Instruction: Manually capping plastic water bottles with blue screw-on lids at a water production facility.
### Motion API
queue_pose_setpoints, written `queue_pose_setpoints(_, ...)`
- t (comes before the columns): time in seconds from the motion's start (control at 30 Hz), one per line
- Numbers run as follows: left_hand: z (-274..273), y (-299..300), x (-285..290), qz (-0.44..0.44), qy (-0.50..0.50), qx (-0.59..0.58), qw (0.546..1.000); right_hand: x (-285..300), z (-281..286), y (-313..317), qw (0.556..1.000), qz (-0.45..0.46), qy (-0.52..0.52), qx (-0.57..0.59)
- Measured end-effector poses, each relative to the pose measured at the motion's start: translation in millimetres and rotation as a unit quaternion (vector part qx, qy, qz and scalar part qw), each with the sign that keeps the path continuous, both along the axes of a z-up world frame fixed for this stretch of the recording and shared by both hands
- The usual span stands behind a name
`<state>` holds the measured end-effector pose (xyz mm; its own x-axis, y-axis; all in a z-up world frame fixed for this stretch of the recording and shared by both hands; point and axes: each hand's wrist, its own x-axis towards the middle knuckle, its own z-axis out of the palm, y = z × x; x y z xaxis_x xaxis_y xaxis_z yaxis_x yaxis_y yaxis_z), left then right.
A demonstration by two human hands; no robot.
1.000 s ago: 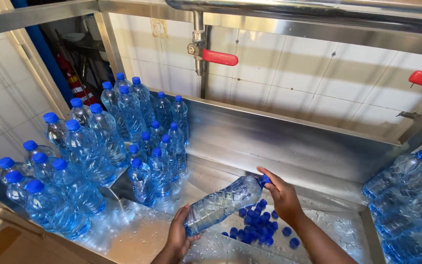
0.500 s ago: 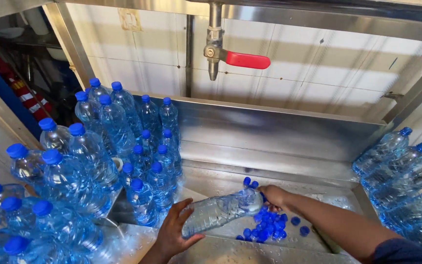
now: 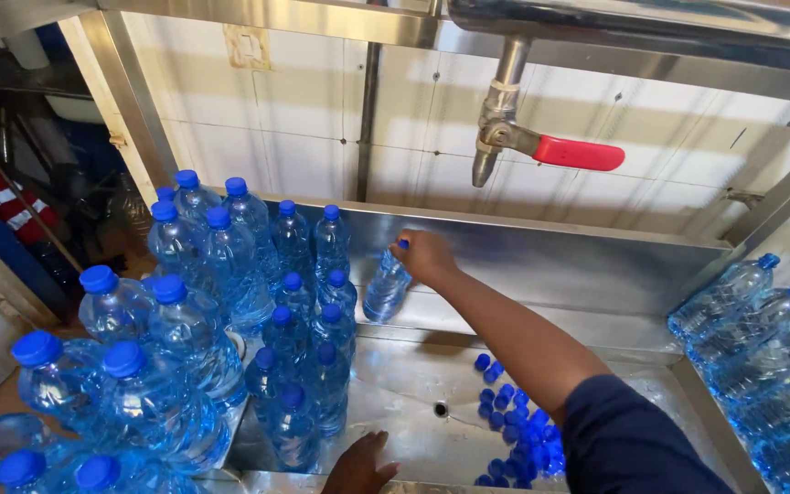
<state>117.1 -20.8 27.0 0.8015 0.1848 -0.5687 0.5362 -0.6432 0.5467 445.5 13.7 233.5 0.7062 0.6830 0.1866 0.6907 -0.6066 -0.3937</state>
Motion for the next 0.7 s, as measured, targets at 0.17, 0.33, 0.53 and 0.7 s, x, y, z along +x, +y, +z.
queue_pose_setpoints(0.17, -1.1, 8.4, -4.3, 0.011, -0.003, -0.031, 0.999, 20.7, -35.7, 71.1, 0.999, -0.036, -0.011, 0.001)
queue_pose_setpoints(0.33, 3.4, 6.6, -22.7, 0.032, -0.042, -0.052, 0.997, 43.2, -47.7, 84.1, 0.995, 0.062, 0.031, 0.068)
queue_pose_setpoints(0.53, -21.8, 3.4, -15.6, 0.022, -0.047, -0.048, 0.998, 101.2, -160.8, -29.0, 0.980, 0.150, 0.014, 0.132)
queue_pose_setpoints(0.7, -13.3, -9.6, -9.3, 0.048, 0.006, -0.012, 0.999, 168.5, -438.9, -187.2, 0.945, 0.192, -0.029, -0.262)
